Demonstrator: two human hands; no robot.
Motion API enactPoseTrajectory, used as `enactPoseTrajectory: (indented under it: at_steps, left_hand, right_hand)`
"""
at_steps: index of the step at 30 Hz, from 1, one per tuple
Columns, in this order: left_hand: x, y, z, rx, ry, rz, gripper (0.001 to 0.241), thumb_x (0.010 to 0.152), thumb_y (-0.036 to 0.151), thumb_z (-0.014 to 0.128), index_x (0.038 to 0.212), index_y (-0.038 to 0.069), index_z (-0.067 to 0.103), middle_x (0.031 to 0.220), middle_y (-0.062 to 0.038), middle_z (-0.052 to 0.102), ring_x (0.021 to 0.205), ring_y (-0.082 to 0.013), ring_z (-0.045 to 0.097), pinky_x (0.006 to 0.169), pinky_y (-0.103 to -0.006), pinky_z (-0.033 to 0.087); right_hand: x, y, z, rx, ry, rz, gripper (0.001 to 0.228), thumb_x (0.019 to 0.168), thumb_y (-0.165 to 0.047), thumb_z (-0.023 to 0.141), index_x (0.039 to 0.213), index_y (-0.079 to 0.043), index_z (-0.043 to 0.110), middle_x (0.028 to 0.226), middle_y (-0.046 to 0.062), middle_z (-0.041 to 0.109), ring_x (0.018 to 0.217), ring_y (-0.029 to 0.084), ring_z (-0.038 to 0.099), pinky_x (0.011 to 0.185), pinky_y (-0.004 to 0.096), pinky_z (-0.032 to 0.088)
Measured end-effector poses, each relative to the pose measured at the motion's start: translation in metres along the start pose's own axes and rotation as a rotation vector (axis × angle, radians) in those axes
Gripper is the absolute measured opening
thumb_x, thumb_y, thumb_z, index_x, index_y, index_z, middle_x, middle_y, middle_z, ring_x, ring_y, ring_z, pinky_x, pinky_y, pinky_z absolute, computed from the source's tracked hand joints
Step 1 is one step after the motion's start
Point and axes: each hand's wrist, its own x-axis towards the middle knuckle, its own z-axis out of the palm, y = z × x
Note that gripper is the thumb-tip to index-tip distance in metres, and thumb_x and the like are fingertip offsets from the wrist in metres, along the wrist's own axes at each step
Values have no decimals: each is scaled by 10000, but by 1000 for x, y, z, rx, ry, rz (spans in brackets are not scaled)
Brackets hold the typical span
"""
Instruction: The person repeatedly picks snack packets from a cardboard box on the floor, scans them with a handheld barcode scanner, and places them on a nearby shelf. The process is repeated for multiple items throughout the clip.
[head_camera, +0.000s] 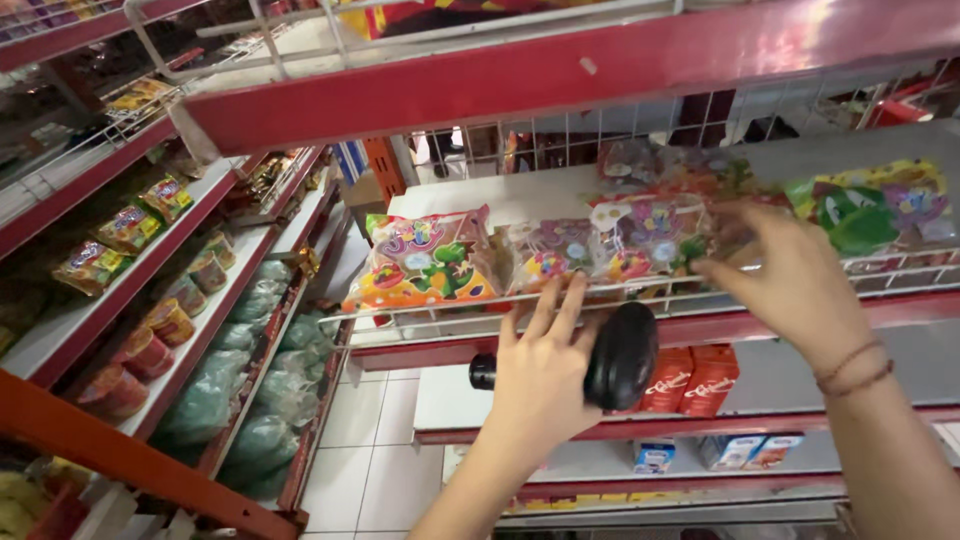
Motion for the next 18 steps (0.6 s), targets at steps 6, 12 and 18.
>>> enactPoseTrajectory:
  at_steps: [6, 12, 18]
  left_hand:
    - [-7, -3, 4, -34, 36, 52, 899, 410, 277, 883, 1272, 103, 696, 1628, -220, 311, 1504, -405, 307, 1088, -626, 310]
    - [-35, 11, 28, -87, 87, 121, 904, 491, 341, 886, 1291, -18, 664, 1626, -264, 284, 1527, -398, 280, 1149, -771, 123]
    - [-96, 77, 102, -507, 61, 252, 741, 669, 296, 876, 1308, -5, 651, 1556, -256, 447, 1425, -412, 482, 1166, -602, 322]
  right_hand:
    - [-55, -21, 2, -267, 263, -93, 431, 851, -213, 816, 1229, -49, 689, 1185, 151, 692, 1103, 345, 669, 924, 463, 501]
    - [-126, -18, 9, -32, 236, 110, 366, 845, -138, 801, 1179, -54, 676, 1136, 99, 694, 1041, 281, 695, 909, 389, 529]
    - [-215, 18, -8, -29, 229, 490, 380, 801, -94, 773, 1172, -44, 707, 1105, 105, 710, 863, 234, 694, 702, 351, 546]
